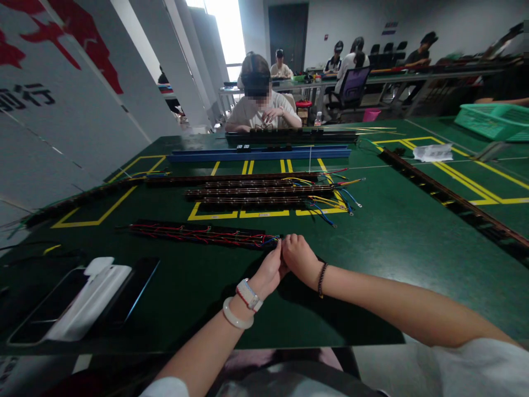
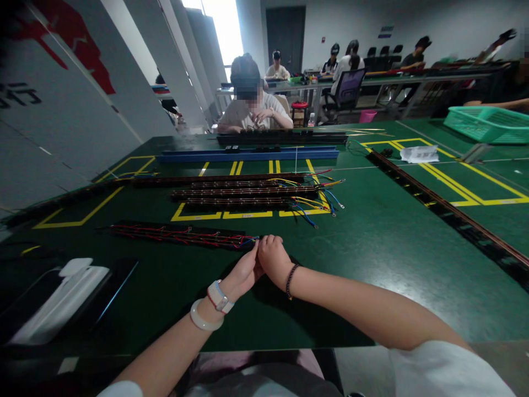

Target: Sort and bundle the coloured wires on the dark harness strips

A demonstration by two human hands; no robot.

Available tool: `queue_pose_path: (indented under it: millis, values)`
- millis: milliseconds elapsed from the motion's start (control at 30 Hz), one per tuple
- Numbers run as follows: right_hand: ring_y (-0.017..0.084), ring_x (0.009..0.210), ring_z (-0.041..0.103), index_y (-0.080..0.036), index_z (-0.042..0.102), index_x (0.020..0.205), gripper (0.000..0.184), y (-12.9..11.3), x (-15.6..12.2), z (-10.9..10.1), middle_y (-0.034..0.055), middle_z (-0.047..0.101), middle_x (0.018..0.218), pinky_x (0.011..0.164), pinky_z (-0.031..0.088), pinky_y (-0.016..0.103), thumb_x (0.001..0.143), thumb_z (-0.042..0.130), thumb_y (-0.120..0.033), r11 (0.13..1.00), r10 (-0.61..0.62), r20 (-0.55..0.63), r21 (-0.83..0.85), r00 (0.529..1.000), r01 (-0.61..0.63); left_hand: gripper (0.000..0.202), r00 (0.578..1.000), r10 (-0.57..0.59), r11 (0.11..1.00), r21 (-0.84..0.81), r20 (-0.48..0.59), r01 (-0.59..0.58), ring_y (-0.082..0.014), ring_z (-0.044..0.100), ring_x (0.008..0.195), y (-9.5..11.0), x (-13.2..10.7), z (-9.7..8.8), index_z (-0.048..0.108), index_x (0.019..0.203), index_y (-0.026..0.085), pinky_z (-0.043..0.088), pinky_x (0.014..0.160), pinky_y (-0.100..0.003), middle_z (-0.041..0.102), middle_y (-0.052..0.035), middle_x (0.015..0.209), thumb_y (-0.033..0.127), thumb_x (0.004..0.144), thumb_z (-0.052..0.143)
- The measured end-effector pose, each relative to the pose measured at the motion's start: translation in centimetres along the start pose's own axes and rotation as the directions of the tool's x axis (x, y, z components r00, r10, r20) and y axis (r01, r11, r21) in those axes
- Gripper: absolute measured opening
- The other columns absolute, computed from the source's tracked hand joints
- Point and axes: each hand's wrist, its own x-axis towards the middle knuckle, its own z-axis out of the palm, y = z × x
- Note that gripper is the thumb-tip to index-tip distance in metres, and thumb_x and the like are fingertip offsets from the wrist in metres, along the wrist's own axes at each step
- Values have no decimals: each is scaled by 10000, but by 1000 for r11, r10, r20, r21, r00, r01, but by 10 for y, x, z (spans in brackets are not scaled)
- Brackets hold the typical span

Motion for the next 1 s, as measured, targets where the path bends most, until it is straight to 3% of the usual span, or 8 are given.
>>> queue_pose_path:
  millis: [200,367,533,633,700,767,867,1000]
  values:
    - [288,861,554,-3,511,1226,442,-10,-14,13,231,576,1030,751,442,432,831,316,-29,991,20,-136,-126,990,-37,213,1000,-11,998,-66,-4,11,-137,634,867,3,5,2,613,890,156,492,752,-235,681,-45,897,354,870,537]
    - [296,982,549,-31,467,1292,469,-8,-25,18,223,572,1104,880,424,450,831,386,-62,999,25,-155,-34,988,-30,179,999,-40,993,-108,20,42,-108,630,806,2,8,4,608,862,162,491,729,-215,669,-22,879,330,867,549]
    - [271,1040,555,-95,488,1289,426,15,-33,-8,176,587,1155,963,379,434,884,471,-228,986,-26,-93,163,995,41,120,998,-41,992,-120,38,45,-56,583,609,0,5,1,594,871,155,444,525,-156,642,2,801,272,842,593]
    - [220,994,586,-183,581,1174,333,42,-36,-32,109,635,1078,912,405,359,924,428,-342,933,-72,-48,349,996,85,127,998,-17,989,-149,53,25,-67,576,588,-2,6,0,583,819,149,474,574,-189,630,7,742,272,851,579]
    - [209,934,608,-189,633,1055,320,59,-37,-41,94,660,995,840,425,321,929,408,-379,909,-30,13,417,999,22,170,995,-8,991,-136,95,21,-101,607,653,-3,6,0,589,825,150,503,663,-236,640,-10,743,311,863,556]
    - [211,853,627,-183,640,1011,334,70,-38,-40,87,676,921,741,439,299,909,431,-424,886,31,114,457,993,-80,197,988,-1,995,-97,153,16,-129,632,739,-2,4,1,596,853,158,508,737,-268,651,-26,770,347,868,542]
    - [208,769,645,-195,592,1122,378,76,-40,-28,66,694,872,625,433,274,864,495,-454,840,35,248,517,968,-163,197,981,10,998,-63,192,2,-141,642,825,0,0,3,588,863,174,504,791,-280,657,-34,797,364,868,537]
    - [199,803,655,-207,578,1176,360,75,-38,-15,63,704,914,639,441,256,859,502,-362,816,8,261,556,965,-158,234,984,12,999,-36,179,-6,-153,645,840,1,-5,1,572,827,153,509,787,-299,668,-61,831,382,862,541]
